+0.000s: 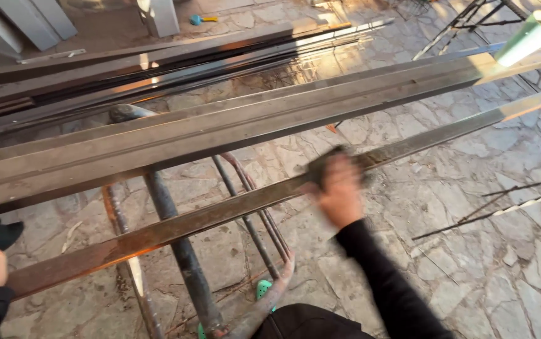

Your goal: Sanding a long metal beam with sandpaper to smooth the surface before further processing.

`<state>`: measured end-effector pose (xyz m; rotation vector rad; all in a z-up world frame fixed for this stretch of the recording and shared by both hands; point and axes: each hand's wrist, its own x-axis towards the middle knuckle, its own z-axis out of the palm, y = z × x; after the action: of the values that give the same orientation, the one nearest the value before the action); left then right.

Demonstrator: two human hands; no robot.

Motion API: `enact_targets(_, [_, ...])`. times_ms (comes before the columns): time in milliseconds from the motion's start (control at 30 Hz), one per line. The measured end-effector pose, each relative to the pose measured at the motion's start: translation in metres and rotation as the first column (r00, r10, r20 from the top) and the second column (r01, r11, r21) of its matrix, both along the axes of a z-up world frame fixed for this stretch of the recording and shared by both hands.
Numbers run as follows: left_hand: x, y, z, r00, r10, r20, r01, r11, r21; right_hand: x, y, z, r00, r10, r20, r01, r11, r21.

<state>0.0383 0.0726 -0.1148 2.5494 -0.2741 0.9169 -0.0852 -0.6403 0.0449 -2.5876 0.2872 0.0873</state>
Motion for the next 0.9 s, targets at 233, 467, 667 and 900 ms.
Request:
enact_targets(233, [-0.025, -0.017, 0.043, 0.950, 0.312, -0.023, -0.282, 0.886, 0.367, -0.017, 0.148, 0.043, 0.963, 0.260, 0.066, -0.254, 0.964, -0.077])
enact_targets(467, [-0.047, -0.043, 0.082, 0.869, 0.491, -0.058, -0.390, 0.752, 0.531, -0.017, 0.105, 0.071, 1.000, -0.003, -0.009, 0.005, 0.992, 0.129])
enact_targets(667, [-0.044, -0.056, 0.089, 0.834, 0.536, -0.131, -0.396, 0.746, 0.534, -0.004, 0.157, 0.041, 0.988, 0.135, 0.073, -0.131, 0.989, -0.063])
enact_targets(900, [-0.038, -0.062, 0.091, 0.865, 0.494, -0.086, -0.395, 0.777, 0.490, -0.015, 0.179, -0.006, 0.740, 0.644, 0.193, -0.602, 0.762, -0.239])
